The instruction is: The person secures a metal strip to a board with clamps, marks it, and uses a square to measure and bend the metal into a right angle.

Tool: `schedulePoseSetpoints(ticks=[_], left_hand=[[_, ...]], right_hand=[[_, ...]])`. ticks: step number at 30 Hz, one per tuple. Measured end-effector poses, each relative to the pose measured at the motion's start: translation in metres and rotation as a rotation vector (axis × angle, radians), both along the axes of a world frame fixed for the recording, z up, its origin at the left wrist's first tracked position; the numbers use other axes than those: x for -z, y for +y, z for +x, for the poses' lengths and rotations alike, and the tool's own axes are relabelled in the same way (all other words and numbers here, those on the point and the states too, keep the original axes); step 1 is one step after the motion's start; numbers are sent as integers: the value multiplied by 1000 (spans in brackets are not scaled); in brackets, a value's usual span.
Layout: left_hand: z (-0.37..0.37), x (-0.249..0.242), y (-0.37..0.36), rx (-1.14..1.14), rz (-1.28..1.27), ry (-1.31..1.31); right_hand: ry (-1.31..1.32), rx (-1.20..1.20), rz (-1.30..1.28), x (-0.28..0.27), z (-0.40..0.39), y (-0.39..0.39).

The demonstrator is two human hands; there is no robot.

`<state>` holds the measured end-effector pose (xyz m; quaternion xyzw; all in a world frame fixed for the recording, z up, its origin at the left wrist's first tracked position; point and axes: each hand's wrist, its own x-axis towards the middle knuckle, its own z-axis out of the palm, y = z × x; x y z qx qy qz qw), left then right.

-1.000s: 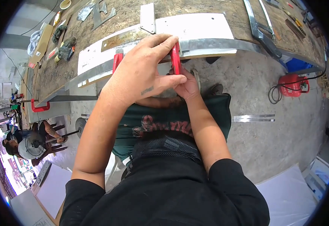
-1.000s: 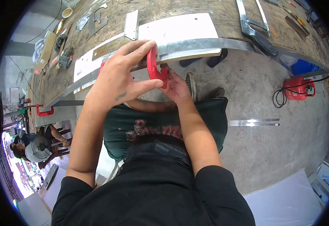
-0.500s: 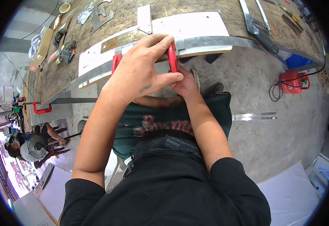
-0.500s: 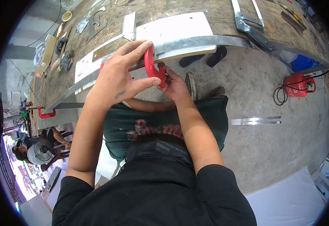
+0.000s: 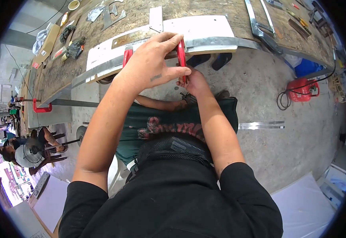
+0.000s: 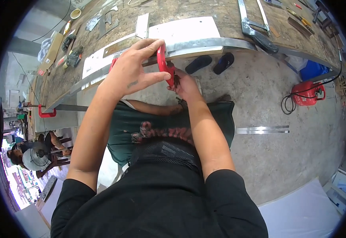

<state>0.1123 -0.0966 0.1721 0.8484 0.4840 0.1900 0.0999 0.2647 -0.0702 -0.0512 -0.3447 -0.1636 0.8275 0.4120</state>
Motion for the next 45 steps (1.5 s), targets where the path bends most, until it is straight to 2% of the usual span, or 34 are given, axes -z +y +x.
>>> schedulePoseSetpoints(ticks=[10, 13, 15, 16, 18, 19, 21, 22, 24, 28, 30, 34, 36, 40, 45], left_hand=[[-2, 10, -3, -42, 49, 6], [-3, 17, -4, -45, 75, -15], [-1, 21, -6, -69, 81, -69], [-1, 23, -7, -70, 82, -71], [0, 25, -8, -63, 131, -63], [1, 27, -9, -64, 132, -66], [1, 31, -9, -72, 190, -49], [2, 33, -9, -73, 189, -51], [2, 37, -8, -54, 251, -49], [7, 43, -8, -74, 318, -28], [9, 44, -10, -97, 317, -48], [10, 46, -11, -115, 344, -46], [10, 44, -10, -98, 308, -76], [10, 43, -10, -96, 304, -104], [10, 44, -11, -126, 303, -69]], right_hand=[[4, 34, 88, -4, 5, -16], [-149, 66, 129, -8, 3, -20], [-376, -23, 226, -6, 4, -19], [-378, -24, 228, -4, 2, -21], [-701, 16, 397, -5, -3, -24], [-703, 14, 398, -5, -4, -24], [-1208, 55, 713, -11, -8, -27], [-1210, 53, 713, -15, -9, -27], [-1412, -27, 687, -26, -13, -29], [-1442, 9, 763, -15, -22, -29], [-1403, 160, 814, -10, -25, -30], [-1381, 138, 772, -11, -21, -28], [-1414, 24, 779, -11, -19, -25], [-1486, -34, 809, -6, -20, -22], [-1271, 126, 872, 0, -21, -23]])
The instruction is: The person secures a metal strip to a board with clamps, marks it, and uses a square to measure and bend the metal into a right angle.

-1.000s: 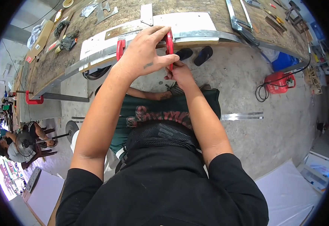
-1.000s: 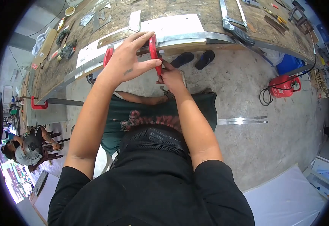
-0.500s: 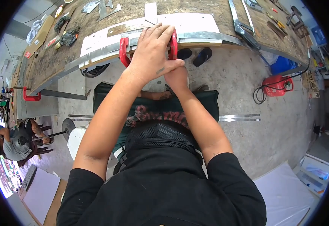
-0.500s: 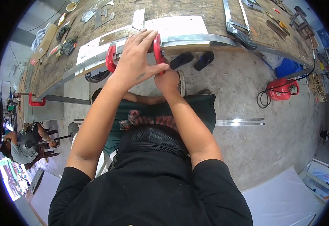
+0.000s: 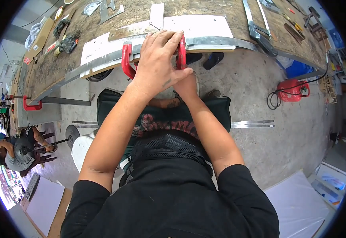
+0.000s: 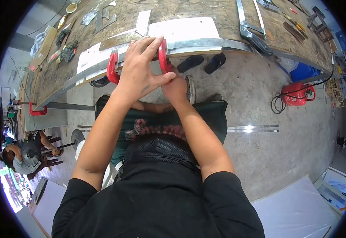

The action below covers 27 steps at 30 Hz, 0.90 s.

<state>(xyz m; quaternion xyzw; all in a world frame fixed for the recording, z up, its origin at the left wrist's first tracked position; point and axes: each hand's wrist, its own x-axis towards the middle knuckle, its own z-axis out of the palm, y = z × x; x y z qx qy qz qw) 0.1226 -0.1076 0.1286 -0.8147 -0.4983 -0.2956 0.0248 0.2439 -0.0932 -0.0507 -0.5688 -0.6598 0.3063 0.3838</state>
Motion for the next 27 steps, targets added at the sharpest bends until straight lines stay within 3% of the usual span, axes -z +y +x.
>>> schedulePoseSetpoints(ticks=[4, 27], left_hand=[[0, 2, 1, -7, 4, -39], [-2, 0, 4, -3, -6, -34]], right_hand=[[-75, -14, -122, -1, 1, 1], [12, 3, -61, 4, 5, 2]])
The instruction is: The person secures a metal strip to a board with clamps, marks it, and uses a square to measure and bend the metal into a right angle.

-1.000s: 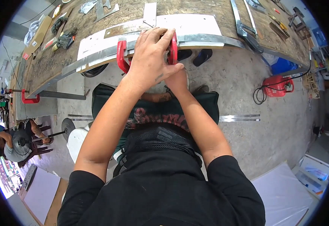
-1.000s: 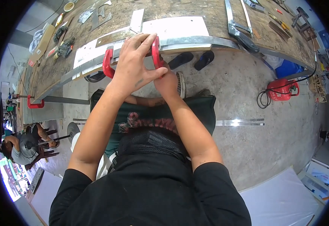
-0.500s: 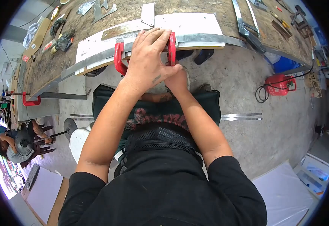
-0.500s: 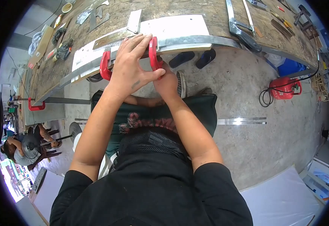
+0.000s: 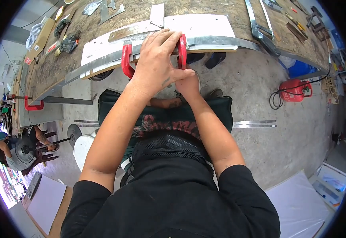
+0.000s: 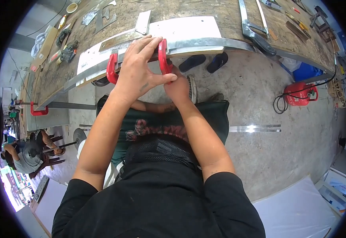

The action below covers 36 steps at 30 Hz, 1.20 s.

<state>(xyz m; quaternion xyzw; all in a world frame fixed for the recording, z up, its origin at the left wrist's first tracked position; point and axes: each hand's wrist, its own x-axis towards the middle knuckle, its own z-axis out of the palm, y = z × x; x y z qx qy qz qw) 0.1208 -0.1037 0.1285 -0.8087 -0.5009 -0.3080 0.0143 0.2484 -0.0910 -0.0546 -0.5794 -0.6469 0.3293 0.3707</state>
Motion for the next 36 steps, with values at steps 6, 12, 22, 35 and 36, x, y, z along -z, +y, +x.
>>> schedulePoseSetpoints(ticks=[6, 12, 22, 35, 36], left_hand=[[2, 1, 1, 3, 36, 8], [4, 3, 1, -7, 58, 10], [4, 5, 4, -9, 72, 37], [3, 4, 5, 45, 3, -107], [3, 1, 5, 69, 6, -148]], right_hand=[[-116, -21, -60, -12, 3, 0], [-47, -48, -168, -27, 9, 0], [27, -151, -113, -21, 25, 10], [-149, -206, -44, 1, 34, 15], [-220, -204, -28, 4, 33, 18]])
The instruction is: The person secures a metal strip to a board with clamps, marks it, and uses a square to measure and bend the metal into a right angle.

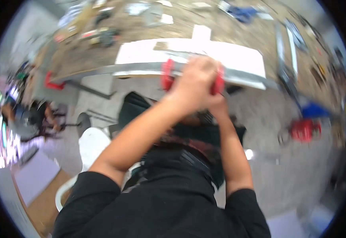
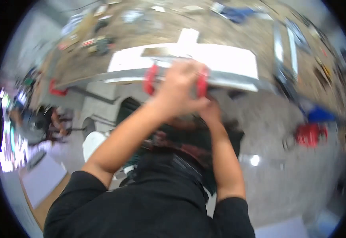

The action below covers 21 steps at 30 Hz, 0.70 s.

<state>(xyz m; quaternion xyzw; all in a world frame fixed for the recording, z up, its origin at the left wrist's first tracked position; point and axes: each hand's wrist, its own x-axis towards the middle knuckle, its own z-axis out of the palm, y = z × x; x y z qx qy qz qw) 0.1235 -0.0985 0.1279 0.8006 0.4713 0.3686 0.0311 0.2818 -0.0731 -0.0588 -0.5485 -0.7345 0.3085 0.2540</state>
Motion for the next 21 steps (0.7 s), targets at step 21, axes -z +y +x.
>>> schedulePoseSetpoints(ticks=[21], left_hand=[[8, 29, 0, -129, 108, 7]], right_hand=[[1202, -95, 196, 95, -21, 42]])
